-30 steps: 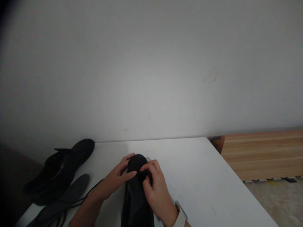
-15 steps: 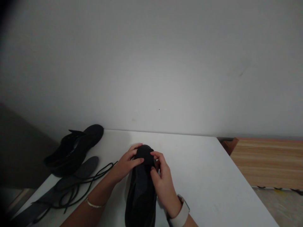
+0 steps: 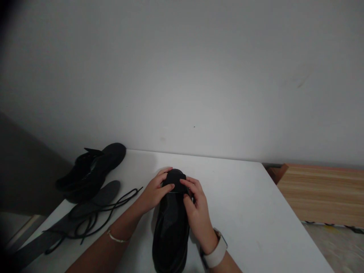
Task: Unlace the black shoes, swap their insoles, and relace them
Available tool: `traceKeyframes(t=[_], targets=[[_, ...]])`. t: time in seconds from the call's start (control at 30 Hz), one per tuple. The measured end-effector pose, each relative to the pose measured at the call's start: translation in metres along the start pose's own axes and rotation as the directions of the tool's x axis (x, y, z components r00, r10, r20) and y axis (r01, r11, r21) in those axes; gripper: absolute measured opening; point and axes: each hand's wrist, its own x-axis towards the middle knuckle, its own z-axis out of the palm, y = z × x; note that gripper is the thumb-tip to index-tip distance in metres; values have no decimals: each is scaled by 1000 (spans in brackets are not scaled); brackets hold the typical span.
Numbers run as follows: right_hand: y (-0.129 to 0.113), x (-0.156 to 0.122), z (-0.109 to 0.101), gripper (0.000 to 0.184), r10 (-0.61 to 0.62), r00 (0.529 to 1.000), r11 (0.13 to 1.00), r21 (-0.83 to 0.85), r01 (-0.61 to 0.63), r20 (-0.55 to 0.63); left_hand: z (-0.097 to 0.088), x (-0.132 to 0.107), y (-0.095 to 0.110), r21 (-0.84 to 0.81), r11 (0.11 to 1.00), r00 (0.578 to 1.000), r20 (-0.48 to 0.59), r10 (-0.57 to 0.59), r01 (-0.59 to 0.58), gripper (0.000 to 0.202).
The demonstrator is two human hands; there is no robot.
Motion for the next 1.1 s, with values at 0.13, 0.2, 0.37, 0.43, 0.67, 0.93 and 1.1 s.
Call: traceKeyframes(t=[0.13, 0.2, 0.37, 0.43, 0.67, 0.93, 1.1], targets=[[1, 0, 0, 36, -11, 1000, 1000, 5, 11, -9, -4, 0, -2, -20, 1000, 1000, 17, -8, 8, 21], [1, 0, 0, 35, -10, 1000, 1000, 8, 10, -7, -5, 0, -4, -38, 999, 1000, 26, -10, 11, 18], [-1, 1, -1, 35, 6, 1000, 1000, -7, -6, -5, -8, -1, -3, -118, 993, 999, 38, 19, -15, 56], [-2, 1, -1, 34, 5, 1000, 1000, -12, -5, -12, -10, -2, 1, -132, 990, 997, 65, 49, -40, 54], [-2, 1, -1, 35, 11, 1000, 999, -37, -11, -2, -19, -10, -7, -201, 978, 982, 168, 87, -53, 31], [-10, 5, -8, 33, 20, 997, 997, -78, -14, 75, -15, -8, -25, -389, 921, 977, 197, 76, 7, 54], [-18, 4, -9, 30, 27, 993, 991, -135, -12, 114, -12, -7, -24, -409, 912, 983, 167, 76, -1, 53]])
